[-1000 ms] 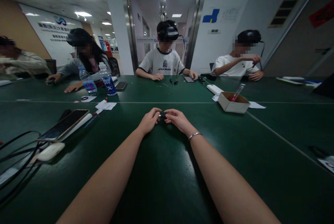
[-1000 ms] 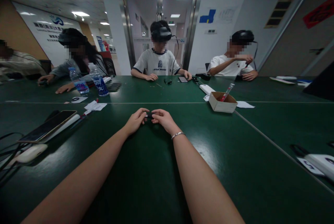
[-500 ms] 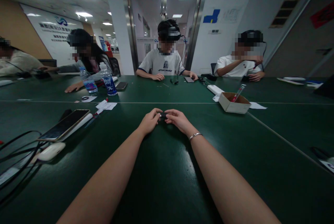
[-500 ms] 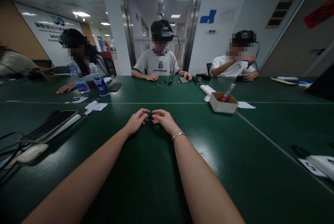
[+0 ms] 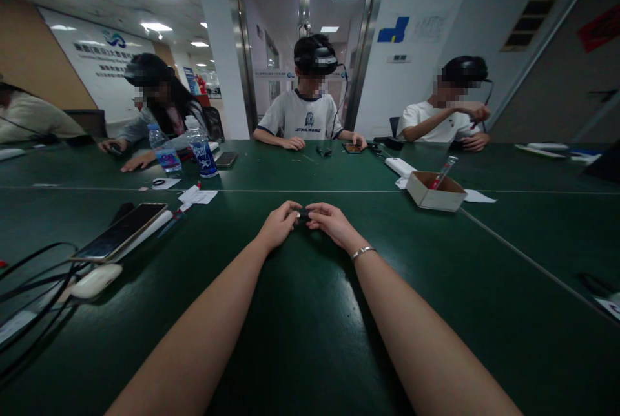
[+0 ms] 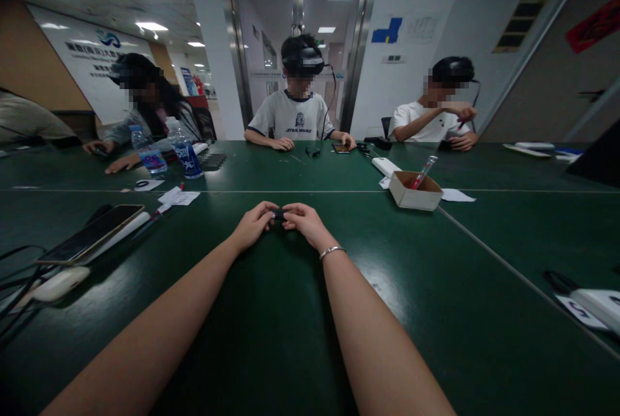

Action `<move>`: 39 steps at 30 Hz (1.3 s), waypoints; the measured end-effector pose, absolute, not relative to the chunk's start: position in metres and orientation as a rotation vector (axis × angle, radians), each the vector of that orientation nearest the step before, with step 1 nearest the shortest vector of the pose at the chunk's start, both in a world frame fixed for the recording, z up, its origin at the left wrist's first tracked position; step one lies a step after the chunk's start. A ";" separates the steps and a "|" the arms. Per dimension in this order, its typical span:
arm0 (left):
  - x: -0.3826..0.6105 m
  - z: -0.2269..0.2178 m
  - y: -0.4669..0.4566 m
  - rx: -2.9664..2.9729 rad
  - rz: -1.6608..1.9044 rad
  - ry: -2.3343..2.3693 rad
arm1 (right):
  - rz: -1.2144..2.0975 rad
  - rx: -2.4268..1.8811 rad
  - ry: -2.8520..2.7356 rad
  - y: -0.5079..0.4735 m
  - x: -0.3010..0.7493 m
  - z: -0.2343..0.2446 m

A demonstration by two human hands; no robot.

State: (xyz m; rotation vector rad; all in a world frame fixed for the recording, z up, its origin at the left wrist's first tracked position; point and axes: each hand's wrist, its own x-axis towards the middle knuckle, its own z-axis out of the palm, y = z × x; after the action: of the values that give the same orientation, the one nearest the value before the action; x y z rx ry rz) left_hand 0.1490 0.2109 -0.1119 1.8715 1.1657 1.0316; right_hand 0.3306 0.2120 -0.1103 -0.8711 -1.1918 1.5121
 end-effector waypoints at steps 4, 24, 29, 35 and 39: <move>0.149 -0.111 0.210 1.876 1.045 1.170 | 1.522 -0.860 -1.186 0.212 0.330 -0.110; 0.150 -0.113 0.211 1.947 1.108 1.205 | 1.175 -1.128 -1.624 0.212 0.320 -0.116; 0.150 -0.116 0.210 1.965 1.069 1.248 | 1.050 -1.135 -1.669 0.205 0.318 -0.112; 0.162 -0.112 0.196 1.888 1.006 1.282 | 1.387 -0.942 -1.475 0.195 0.315 -0.104; 0.153 -0.086 0.147 1.974 0.706 1.135 | 1.404 -1.046 -1.559 0.173 0.334 -0.099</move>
State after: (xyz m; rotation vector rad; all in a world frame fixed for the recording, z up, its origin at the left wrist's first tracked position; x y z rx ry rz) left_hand 0.1529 0.1474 -0.0856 1.9740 1.1345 0.7064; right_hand 0.3335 0.1731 -0.0989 -1.0459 -1.5589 1.4037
